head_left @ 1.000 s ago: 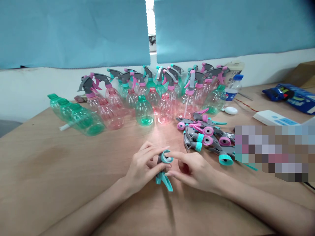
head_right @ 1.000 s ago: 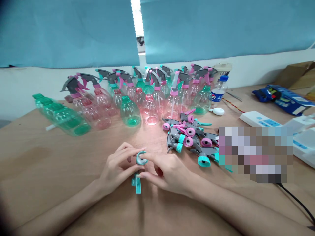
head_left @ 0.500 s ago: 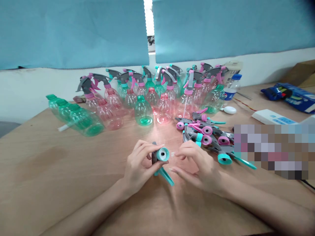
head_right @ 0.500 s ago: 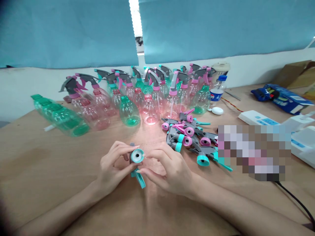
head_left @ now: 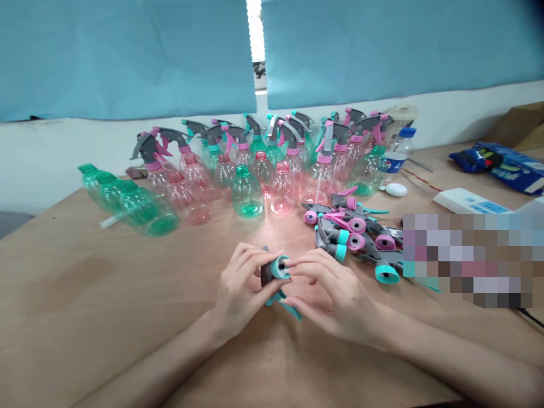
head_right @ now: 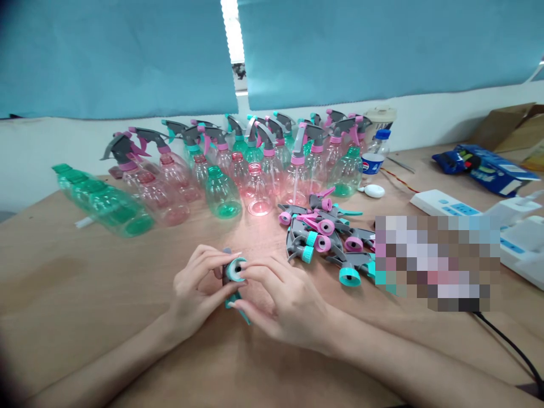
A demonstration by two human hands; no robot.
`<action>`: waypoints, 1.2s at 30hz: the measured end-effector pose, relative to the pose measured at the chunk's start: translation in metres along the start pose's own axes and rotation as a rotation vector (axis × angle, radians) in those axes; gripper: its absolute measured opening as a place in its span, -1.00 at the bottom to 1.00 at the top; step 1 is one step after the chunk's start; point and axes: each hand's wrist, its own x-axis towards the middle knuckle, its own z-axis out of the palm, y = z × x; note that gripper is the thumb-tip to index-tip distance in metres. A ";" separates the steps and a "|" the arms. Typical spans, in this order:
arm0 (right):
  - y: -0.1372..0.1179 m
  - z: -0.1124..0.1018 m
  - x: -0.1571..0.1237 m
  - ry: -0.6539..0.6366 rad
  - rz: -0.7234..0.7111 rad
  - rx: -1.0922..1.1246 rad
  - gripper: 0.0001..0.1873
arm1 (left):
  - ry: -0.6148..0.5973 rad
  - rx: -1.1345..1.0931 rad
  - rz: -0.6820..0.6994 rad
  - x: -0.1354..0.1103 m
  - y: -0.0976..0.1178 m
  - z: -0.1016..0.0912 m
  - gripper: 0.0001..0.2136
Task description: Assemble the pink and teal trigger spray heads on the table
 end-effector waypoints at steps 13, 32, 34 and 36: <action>0.000 -0.003 0.001 -0.044 0.092 0.113 -0.63 | -0.055 -0.029 -0.044 0.001 -0.002 0.001 -0.74; 0.002 -0.009 0.004 -0.071 0.232 0.230 -0.87 | -0.113 -0.087 -0.001 0.002 -0.001 0.000 -0.77; 0.001 -0.009 0.003 -0.087 0.243 0.237 -0.88 | -0.113 -0.078 -0.012 0.002 -0.001 0.000 -0.76; 0.001 -0.009 0.003 -0.095 0.227 0.214 -0.84 | -0.116 -0.073 -0.022 0.002 -0.001 0.000 -0.75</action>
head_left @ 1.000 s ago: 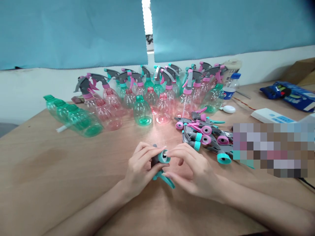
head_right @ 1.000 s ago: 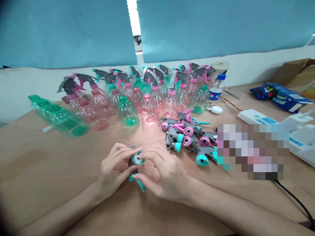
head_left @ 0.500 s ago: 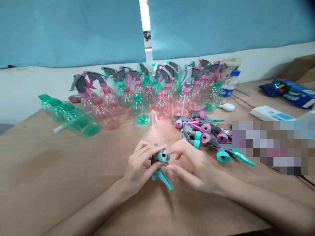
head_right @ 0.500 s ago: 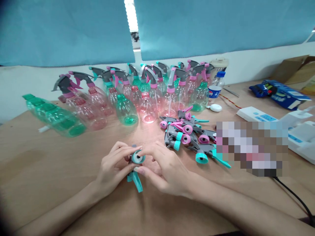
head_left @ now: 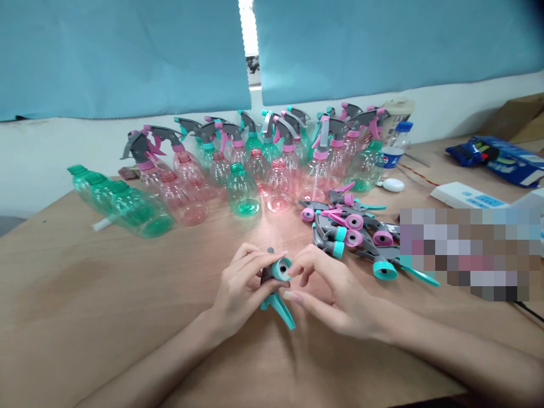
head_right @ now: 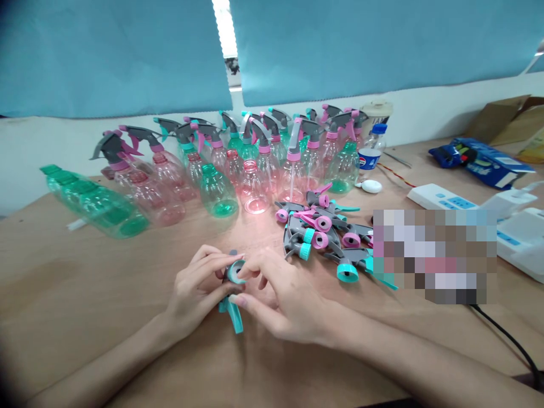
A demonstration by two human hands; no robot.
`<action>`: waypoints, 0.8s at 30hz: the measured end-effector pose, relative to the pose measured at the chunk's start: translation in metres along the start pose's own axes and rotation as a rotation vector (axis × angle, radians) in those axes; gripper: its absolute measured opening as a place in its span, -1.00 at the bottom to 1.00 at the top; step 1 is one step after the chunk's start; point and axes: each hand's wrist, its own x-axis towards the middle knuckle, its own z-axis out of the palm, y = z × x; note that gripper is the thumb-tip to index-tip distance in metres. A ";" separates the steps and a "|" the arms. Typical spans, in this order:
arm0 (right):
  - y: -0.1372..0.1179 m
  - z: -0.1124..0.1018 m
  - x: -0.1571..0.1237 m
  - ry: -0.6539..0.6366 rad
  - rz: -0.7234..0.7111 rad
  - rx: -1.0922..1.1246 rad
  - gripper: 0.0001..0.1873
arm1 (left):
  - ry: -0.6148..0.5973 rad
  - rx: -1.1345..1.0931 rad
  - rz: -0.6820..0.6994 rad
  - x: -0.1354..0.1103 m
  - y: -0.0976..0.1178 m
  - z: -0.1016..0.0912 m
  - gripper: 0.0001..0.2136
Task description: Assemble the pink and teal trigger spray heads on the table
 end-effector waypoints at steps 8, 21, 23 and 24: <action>0.006 -0.005 0.002 0.058 -0.010 -0.188 -0.82 | 0.029 -0.004 -0.032 0.000 -0.001 0.001 -0.72; 0.001 0.003 -0.002 -0.044 0.085 -0.179 -0.70 | 0.056 0.036 -0.038 -0.001 -0.001 0.001 -0.71; 0.003 0.004 -0.003 -0.058 0.102 -0.135 -0.65 | 0.053 0.030 -0.051 -0.002 -0.001 0.001 -0.70; 0.003 0.004 -0.003 -0.067 0.113 -0.113 -0.64 | 0.044 0.020 -0.056 -0.002 -0.001 0.001 -0.70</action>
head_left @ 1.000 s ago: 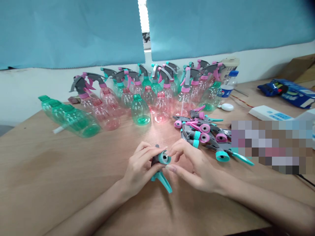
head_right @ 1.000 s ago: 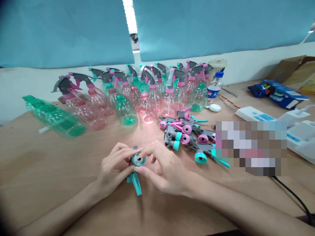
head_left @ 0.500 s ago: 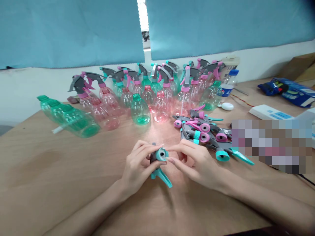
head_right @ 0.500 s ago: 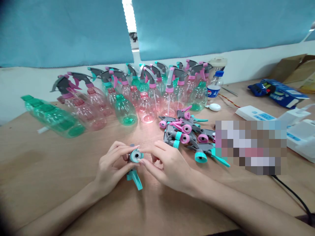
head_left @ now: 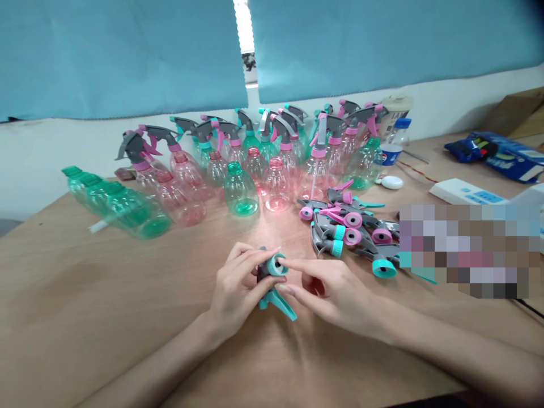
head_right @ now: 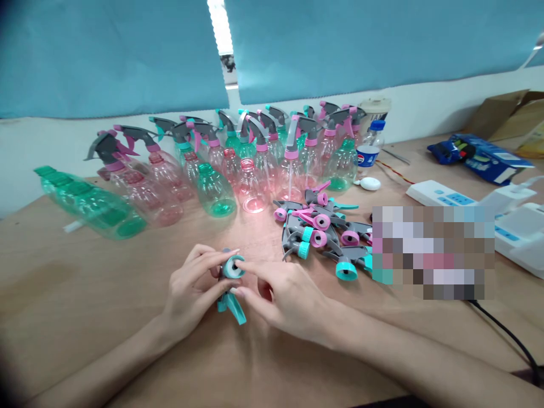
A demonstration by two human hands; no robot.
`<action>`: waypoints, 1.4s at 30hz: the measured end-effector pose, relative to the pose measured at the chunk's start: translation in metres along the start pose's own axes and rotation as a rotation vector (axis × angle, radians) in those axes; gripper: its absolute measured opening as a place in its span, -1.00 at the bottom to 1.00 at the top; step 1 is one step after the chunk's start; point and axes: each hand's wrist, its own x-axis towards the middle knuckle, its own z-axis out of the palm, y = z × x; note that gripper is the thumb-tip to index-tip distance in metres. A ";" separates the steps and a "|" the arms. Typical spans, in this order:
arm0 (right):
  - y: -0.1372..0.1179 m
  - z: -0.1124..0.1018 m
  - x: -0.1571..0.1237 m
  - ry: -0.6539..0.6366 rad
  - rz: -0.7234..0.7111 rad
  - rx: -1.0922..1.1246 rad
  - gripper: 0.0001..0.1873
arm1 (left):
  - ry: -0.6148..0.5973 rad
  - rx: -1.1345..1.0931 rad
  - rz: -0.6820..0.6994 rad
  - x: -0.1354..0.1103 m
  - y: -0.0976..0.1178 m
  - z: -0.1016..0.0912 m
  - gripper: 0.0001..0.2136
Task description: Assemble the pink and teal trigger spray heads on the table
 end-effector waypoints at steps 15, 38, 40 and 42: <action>0.006 -0.004 0.007 0.012 0.121 0.119 -0.90 | -0.082 -0.063 -0.034 0.003 -0.001 0.000 -0.71; -0.003 -0.003 0.002 -0.044 0.188 0.086 -0.62 | -0.025 0.010 -0.021 0.000 -0.001 0.000 -0.75; -0.003 -0.005 0.003 -0.054 0.170 0.114 -0.61 | -0.029 -0.004 -0.028 0.000 -0.001 0.000 -0.76; -0.003 -0.006 0.003 -0.063 0.169 0.128 -0.64 | -0.033 -0.031 -0.037 0.000 -0.001 0.000 -0.76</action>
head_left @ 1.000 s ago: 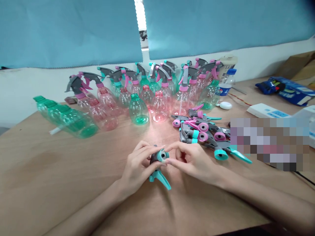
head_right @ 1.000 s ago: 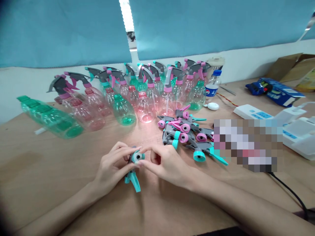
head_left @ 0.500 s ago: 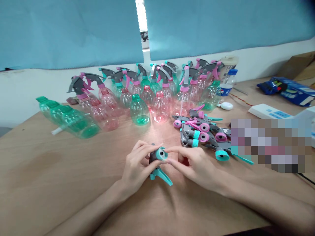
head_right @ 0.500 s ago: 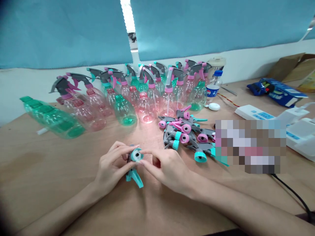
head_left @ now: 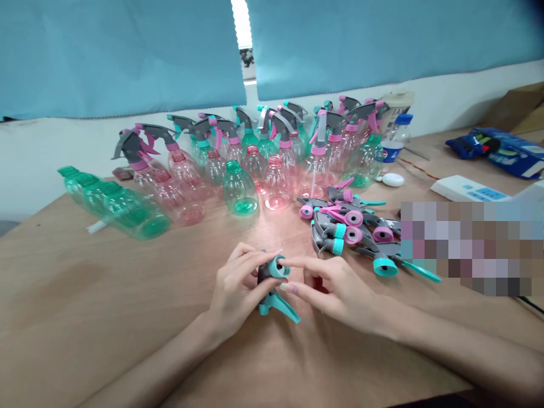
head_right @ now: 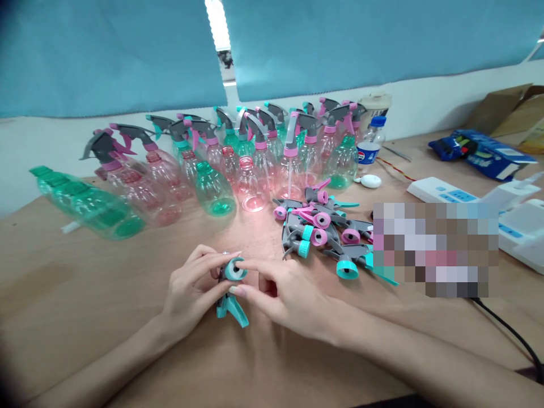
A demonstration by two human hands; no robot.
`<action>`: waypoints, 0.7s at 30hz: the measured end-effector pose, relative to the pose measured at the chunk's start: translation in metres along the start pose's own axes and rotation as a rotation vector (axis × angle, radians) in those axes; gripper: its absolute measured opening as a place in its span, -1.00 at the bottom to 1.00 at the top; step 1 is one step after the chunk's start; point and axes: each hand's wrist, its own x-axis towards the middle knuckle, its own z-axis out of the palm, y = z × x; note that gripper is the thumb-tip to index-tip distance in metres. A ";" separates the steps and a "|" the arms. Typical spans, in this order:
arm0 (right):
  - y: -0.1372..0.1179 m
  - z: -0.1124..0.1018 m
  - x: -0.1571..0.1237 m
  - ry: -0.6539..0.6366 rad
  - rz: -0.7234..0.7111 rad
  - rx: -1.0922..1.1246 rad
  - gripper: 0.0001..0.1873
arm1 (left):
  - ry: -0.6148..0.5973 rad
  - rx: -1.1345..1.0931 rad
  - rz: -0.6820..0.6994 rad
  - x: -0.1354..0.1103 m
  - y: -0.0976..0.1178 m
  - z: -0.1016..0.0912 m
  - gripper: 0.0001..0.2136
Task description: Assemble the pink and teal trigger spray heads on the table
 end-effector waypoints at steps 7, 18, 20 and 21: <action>0.005 -0.007 0.005 -0.027 0.048 0.026 -0.78 | -0.056 -0.016 0.010 0.002 0.002 -0.001 -0.73; 0.006 -0.002 0.003 0.008 0.056 0.002 -0.79 | -0.026 0.005 0.042 0.002 0.000 0.000 -0.75; 0.004 -0.001 0.001 0.037 0.052 -0.084 -0.76 | 0.000 0.024 0.022 0.002 0.001 0.000 -0.75; 0.003 0.000 0.001 0.038 0.048 -0.109 -0.74 | 0.011 0.036 0.009 0.001 0.002 0.000 -0.75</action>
